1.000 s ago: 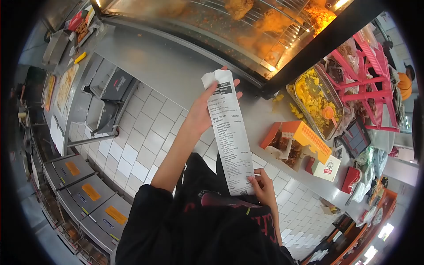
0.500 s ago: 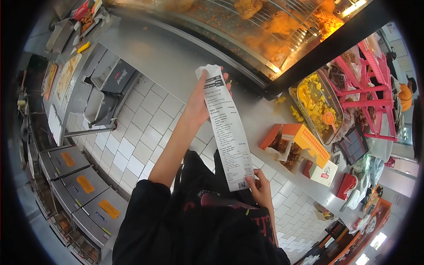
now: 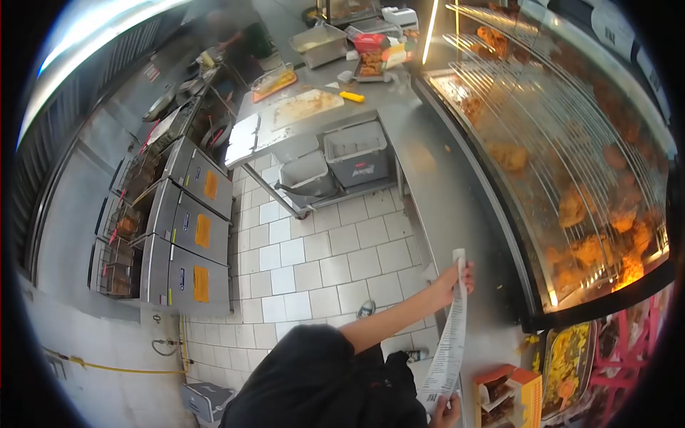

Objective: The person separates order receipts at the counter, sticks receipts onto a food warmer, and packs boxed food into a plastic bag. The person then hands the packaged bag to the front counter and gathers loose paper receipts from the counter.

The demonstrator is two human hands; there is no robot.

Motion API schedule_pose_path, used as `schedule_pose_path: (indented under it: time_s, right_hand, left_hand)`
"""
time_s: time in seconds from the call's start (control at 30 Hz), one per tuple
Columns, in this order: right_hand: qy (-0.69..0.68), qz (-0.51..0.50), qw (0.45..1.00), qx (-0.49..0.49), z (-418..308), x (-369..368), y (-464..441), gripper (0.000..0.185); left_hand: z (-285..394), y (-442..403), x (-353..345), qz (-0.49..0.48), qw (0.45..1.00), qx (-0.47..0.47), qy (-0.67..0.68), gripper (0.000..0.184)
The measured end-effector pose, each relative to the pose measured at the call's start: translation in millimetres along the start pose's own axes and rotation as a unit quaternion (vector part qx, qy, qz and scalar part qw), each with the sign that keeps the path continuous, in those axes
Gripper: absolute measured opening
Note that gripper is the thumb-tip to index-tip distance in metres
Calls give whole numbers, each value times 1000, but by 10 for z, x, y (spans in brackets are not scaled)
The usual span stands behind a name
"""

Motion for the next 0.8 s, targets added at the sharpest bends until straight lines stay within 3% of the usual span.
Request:
schedule_pose_path:
  time_s: [0.1,0.17,0.2,0.27,0.3,0.47,0.53,0.63,0.8]
  right_hand:
    - [53,7,998,24,-39,-8,-63,27]
    - [63,-20,997,42,-89,-16,-86,26]
    - [61,-22,997,46,-143,-7,-95,26]
    - [-1,-55,997,-51,-154,-12,-117,25]
    - [-3,-56,997,-48,-136,-31,-136,25]
    - [-62,-56,995,58,-228,-68,-181,27]
    - [-34,-52,996,56,-40,-87,-223,28]
    - [8,-45,998,49,113,-36,-180,31]
    - [9,11,995,96,372,-29,-119,35]
  left_hand:
    - [186,229,-63,50,998,-26,21,27]
    - [309,428,-166,139,979,-91,-116,27]
    - [361,505,-104,139,968,-73,-196,25]
    - [350,674,-197,132,961,-68,-231,27]
    - [323,742,-225,128,954,-58,-263,32]
    - [-103,1007,15,105,959,35,-260,42]
    - [-322,1066,-10,41,980,43,-192,45]
    - [-488,1066,-96,38,990,93,-95,45]
    - [-266,798,-341,-33,995,72,-62,46]
Point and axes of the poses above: each hand's wrist, its own y-axis away from the middle knuckle, its own x-axis out of the back of the hand, z = x × y, the point moved 5 cm from there along -y, towards the middle knuckle, and after that the axes turned 3 degrees about y, right-handed, at the moved point
